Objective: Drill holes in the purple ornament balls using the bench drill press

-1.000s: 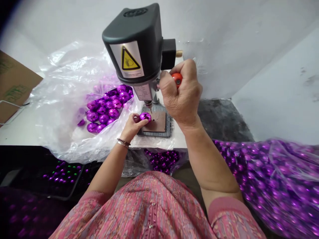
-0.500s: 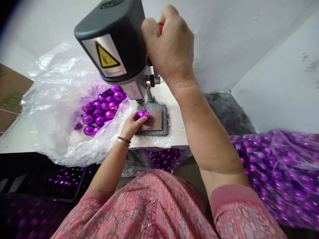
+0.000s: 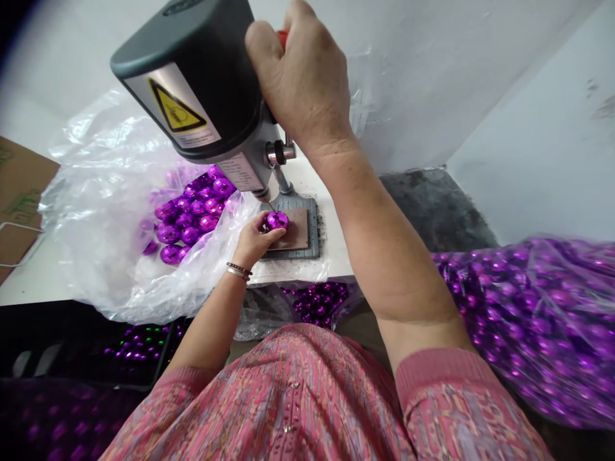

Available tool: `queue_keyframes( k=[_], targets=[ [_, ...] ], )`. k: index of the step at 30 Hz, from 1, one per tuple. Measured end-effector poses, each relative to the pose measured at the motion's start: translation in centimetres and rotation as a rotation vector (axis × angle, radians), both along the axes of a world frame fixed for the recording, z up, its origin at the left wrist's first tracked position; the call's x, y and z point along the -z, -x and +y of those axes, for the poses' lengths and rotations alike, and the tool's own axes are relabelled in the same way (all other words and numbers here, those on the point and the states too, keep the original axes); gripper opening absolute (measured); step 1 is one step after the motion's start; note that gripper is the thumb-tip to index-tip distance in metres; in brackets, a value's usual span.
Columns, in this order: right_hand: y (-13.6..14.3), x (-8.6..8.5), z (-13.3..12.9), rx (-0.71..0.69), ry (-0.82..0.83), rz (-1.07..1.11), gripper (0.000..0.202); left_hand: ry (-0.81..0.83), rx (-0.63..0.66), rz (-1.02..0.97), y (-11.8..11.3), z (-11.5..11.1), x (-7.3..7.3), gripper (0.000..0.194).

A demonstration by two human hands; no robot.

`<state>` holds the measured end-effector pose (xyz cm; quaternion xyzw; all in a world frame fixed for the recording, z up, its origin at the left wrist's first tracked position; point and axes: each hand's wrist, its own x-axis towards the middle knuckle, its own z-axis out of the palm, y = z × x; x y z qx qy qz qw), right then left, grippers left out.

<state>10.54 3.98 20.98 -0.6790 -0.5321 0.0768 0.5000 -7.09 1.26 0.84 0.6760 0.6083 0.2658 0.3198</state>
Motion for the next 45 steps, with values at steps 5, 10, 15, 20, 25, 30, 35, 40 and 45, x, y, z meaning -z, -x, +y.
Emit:
queue_keyframes(
  k=[5,10,15,20,25,30,35,40,45],
  targets=[
    [0.0,-0.3,0.1,0.019,0.037,-0.011,0.032,-0.010,-0.011,0.133,-0.7,0.2,-0.4,0.067],
    [0.2,-0.1,-0.6,0.003,-0.020,0.013,0.036,-0.001,-0.012,0.038,-0.5,0.2,0.3,0.068],
    [0.0,3.4,-4.1,-0.142,-0.296,-0.066,0.033,-0.020,-0.003,0.056,-0.6,-0.1,0.4,0.073],
    [-0.5,8.5,-7.4,-0.126,-0.355,-0.292,0.022,-0.013,0.018,0.115,-0.6,-0.3,0.2,0.071],
    [-0.2,11.2,-7.8,-0.028,-0.347,-0.345,0.023,-0.029,0.001,0.112,-0.6,-0.4,0.2,0.069],
    [0.0,12.4,-7.6,0.029,-0.467,-0.418,0.020,-0.042,0.014,0.114,-0.6,-0.5,0.3,0.068],
    [0.5,13.4,-7.4,0.093,-0.542,-0.421,0.018,-0.056,0.035,0.146,-0.4,-0.4,0.6,0.064],
    [0.9,14.0,-6.9,0.126,-0.616,-0.359,0.015,-0.062,0.047,0.156,-0.3,-0.3,0.8,0.066],
    [1.1,14.7,-6.7,0.107,-0.652,-0.328,0.012,-0.077,0.045,0.140,-0.2,-0.5,0.9,0.064]
  ],
)
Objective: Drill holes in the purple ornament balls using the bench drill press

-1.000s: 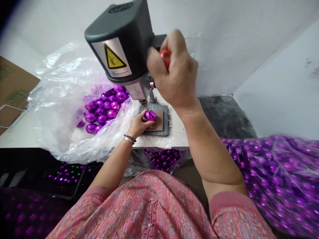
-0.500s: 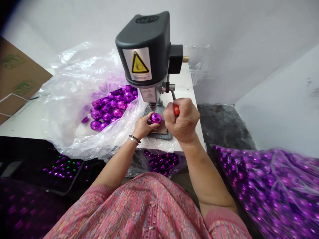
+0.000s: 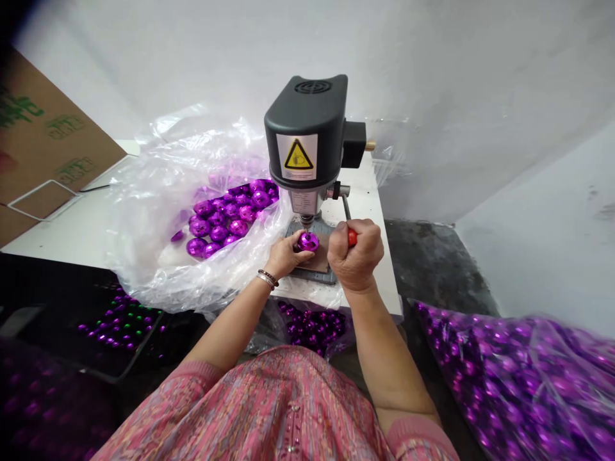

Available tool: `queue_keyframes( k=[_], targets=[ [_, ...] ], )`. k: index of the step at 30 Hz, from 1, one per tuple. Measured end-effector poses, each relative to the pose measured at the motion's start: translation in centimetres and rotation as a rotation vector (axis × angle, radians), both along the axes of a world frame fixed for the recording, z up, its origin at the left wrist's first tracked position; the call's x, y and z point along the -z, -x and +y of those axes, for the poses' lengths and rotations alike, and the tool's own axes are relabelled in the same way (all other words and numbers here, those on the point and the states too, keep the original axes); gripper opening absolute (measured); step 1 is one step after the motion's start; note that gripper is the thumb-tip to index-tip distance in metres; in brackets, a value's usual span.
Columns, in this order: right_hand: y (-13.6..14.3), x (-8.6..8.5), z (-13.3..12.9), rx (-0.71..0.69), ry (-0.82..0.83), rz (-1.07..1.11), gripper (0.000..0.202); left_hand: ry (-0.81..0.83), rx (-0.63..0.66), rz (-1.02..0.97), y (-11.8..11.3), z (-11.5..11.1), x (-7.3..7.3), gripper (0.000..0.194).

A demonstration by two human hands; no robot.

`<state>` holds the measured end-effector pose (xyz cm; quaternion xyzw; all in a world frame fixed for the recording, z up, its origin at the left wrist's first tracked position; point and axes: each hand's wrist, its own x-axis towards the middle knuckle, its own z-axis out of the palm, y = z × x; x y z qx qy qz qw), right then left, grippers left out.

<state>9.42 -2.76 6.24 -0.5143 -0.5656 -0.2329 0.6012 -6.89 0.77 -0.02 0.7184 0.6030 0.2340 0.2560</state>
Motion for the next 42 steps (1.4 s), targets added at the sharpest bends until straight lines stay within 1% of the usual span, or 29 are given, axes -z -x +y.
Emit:
queue_keyframes(
  k=[3,5,6,7,9,12,13,15,18,19,20,21,22,24,25,26,27,28,29,31,33,35,37,38,39,40,41,42],
  targets=[
    [0.2,0.6,0.0,-0.029,-0.012,0.006,0.013,-0.005,0.014,-0.016,0.0,-0.1,-0.1,0.058],
    [0.3,0.3,0.1,-0.039,-0.017,0.021,0.016,-0.001,0.013,-0.020,0.0,0.0,-0.2,0.059],
    [0.3,-0.2,0.2,-0.037,-0.016,0.033,0.018,0.002,0.007,-0.026,0.0,0.1,-0.2,0.061],
    [0.2,-1.0,0.3,-0.033,-0.012,0.047,0.020,0.004,0.002,-0.038,-0.1,0.1,-0.2,0.062],
    [0.0,-3.0,0.6,-0.025,0.010,0.075,0.024,0.009,0.011,-0.096,-0.1,0.1,-0.2,0.058],
    [-0.5,-6.1,1.3,-0.045,0.071,0.110,0.027,0.015,0.077,-0.262,0.3,-0.6,-0.2,0.048],
    [-0.6,-6.9,1.6,-0.059,0.083,0.119,0.027,0.016,0.109,-0.306,0.6,-1.2,-0.3,0.046],
    [-0.7,-7.7,1.9,-0.087,0.100,0.130,0.025,0.014,0.215,-0.327,1.7,-2.7,-0.5,0.051],
    [-0.7,-7.7,2.0,-0.093,0.099,0.139,0.021,0.019,0.448,-0.287,4.0,-5.2,-1.7,0.071],
    [-0.7,-7.5,2.0,-0.088,0.098,0.142,0.021,0.023,0.497,-0.289,4.9,-5.6,-2.4,0.075],
    [-0.7,-7.3,2.0,-0.082,0.098,0.148,0.020,0.019,0.499,-0.297,5.9,-5.8,-3.1,0.075],
    [-0.7,-7.2,2.0,-0.081,0.098,0.155,0.020,0.000,0.455,-0.305,6.9,-5.7,-3.9,0.071],
    [-0.7,-7.2,2.0,-0.087,0.100,0.160,0.021,-0.037,0.367,-0.304,8.0,-5.1,-4.6,0.063],
    [-0.7,-7.2,2.0,-0.108,0.092,0.175,0.021,-0.168,0.079,-0.236,10.3,-3.0,-5.7,0.048],
    [-0.7,-7.2,2.0,-0.119,0.079,0.180,0.021,-0.237,-0.080,-0.174,11.4,-1.5,-6.0,0.043],
    [-0.7,-7.2,1.9,-0.130,0.070,0.180,0.021,-0.251,-0.223,-0.082,12.4,0.0,-6.0,0.040],
    [-0.7,-7.3,1.9,-0.138,0.066,0.175,0.022,-0.197,-0.340,0.026,13.2,1.6,-5.9,0.037],
    [-0.7,-7.3,1.8,-0.142,0.068,0.169,0.022,-0.110,-0.421,0.125,13.8,3.1,-5.6,0.034],
    [-0.6,-7.3,1.7,-0.146,0.075,0.162,0.022,-0.019,-0.465,0.212,14.2,4.4,-5.3,0.033],
    [-0.5,-7.3,1.5,-0.147,0.101,0.157,0.024,0.154,-0.482,0.350,14.4,6.3,-4.6,0.037],
    [-0.4,-7.3,1.3,-0.143,0.115,0.158,0.026,0.266,-0.425,0.438,14.1,7.2,-4.0,0.045],
    [-0.3,-7.3,1.1,-0.143,0.119,0.152,0.028,0.312,-0.340,0.481,13.6,7.4,-3.6,0.050],
    [-0.3,-7.3,1.1,-0.154,0.117,0.142,0.027,0.281,-0.294,0.461,13.4,7.2,-3.5,0.049],
    [-0.4,-7.3,1.1,-0.165,0.115,0.140,0.026,0.233,-0.294,0.403,13.4,6.8,-3.5,0.050],
    [-0.4,-7.3,1.1,-0.176,0.112,0.139,0.025,0.171,-0.299,0.296,13.5,6.4,-3.6,0.054],
    [-0.4,-7.3,1.1,-0.187,0.112,0.141,0.025,0.103,-0.295,0.137,13.6,5.8,-3.8,0.060],
    [-0.5,-7.3,1.1,-0.195,0.114,0.142,0.025,0.039,-0.274,-0.062,13.6,5.1,-4.1,0.065],
    [-0.5,-7.3,1.2,-0.200,0.116,0.144,0.024,-0.010,-0.229,-0.280,13.6,4.3,-4.5,0.069]
  ],
)
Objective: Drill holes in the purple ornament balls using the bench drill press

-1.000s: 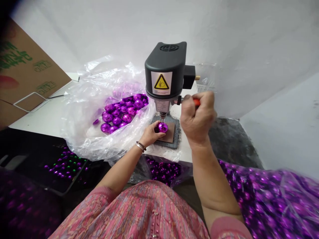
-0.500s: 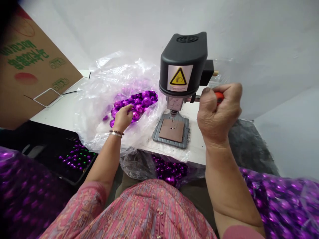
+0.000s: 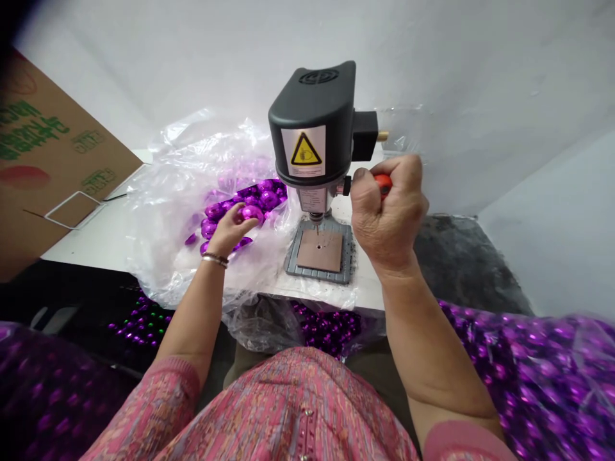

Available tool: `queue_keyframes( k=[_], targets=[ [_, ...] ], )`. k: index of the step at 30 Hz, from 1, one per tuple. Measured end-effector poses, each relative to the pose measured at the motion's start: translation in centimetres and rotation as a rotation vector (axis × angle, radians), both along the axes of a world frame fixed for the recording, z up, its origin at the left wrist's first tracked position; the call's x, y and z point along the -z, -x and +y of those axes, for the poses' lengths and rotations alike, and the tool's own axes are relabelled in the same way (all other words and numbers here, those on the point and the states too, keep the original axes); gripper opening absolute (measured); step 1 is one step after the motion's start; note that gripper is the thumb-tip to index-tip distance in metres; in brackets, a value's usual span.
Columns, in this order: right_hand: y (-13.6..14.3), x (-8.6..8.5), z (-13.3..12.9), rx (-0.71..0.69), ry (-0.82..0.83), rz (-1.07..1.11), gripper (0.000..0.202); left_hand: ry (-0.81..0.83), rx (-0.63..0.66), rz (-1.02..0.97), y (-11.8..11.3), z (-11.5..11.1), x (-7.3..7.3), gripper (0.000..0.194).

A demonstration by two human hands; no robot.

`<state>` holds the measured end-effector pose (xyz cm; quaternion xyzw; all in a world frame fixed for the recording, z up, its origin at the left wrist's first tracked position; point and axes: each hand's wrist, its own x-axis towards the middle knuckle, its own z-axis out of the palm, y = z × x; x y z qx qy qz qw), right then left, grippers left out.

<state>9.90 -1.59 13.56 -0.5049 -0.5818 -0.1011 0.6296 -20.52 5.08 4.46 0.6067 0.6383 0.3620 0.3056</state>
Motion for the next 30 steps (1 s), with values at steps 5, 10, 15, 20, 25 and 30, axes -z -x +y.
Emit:
queue_keyframes(
  k=[5,10,15,20,25,30],
  targets=[
    [0.1,0.1,0.0,0.017,0.001,0.008,0.023,-0.028,0.383,-0.542,-2.4,-5.1,-1.3,0.069],
    [0.2,-0.3,-0.1,-0.009,0.032,0.015,0.026,0.143,0.421,-0.255,-7.1,-7.5,1.1,0.079],
    [0.1,-3.7,1.0,0.003,0.262,0.101,0.028,0.134,0.268,-0.016,-9.6,-6.6,3.1,0.053],
    [-0.3,-7.4,3.8,0.064,0.486,0.156,0.039,0.126,0.316,0.018,-10.1,-5.5,3.1,0.048],
    [-0.5,-8.0,5.3,0.059,0.537,0.179,0.041,0.099,0.307,0.057,-10.2,-4.9,3.7,0.050],
    [-0.6,-7.8,5.3,0.023,0.537,0.177,0.040,0.143,0.268,-0.060,-10.3,-4.2,4.0,0.051]
  ],
)
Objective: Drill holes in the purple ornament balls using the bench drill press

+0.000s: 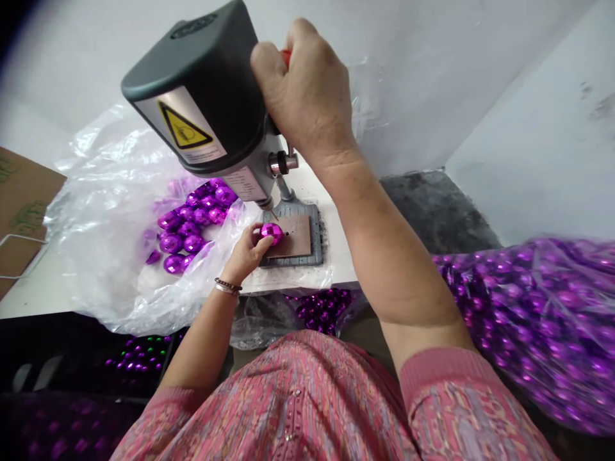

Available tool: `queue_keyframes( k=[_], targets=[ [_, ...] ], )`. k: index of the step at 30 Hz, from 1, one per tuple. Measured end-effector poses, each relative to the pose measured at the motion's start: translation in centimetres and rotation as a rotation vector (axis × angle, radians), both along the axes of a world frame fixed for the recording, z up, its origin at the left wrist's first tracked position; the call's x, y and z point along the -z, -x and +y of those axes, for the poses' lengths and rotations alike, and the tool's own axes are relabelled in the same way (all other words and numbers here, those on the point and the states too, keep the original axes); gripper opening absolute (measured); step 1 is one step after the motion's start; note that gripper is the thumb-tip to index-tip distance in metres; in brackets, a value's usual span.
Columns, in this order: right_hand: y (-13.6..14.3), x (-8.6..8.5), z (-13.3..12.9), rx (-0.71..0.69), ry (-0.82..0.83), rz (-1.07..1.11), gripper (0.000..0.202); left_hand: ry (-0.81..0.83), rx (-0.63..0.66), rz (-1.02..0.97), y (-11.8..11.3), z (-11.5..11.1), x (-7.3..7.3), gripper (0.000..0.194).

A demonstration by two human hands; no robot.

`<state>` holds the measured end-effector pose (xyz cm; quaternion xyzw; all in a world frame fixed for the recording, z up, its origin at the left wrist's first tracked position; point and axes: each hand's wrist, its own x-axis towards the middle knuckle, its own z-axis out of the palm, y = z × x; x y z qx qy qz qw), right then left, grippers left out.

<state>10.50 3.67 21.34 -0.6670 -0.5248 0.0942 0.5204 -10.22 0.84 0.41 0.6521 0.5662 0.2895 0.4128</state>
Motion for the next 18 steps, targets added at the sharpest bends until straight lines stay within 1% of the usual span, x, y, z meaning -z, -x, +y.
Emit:
queue_keyframes(
  k=[4,10,13,18],
  targets=[
    [-0.1,0.2,0.2,-0.019,0.000,0.003,0.040,0.056,0.013,-0.018,-0.4,0.5,-0.4,0.049],
    [-0.2,0.5,0.7,-0.010,-0.036,0.000,0.039,-0.050,0.070,0.164,-1.3,0.6,-1.3,0.046],
    [-0.2,0.6,0.7,-0.022,-0.055,0.014,0.040,-0.056,0.067,0.216,-2.0,0.8,-1.8,0.046],
    [-0.2,0.6,0.7,-0.024,-0.055,0.016,0.039,-0.055,0.069,0.318,-2.8,1.2,-3.1,0.054]
  ],
)
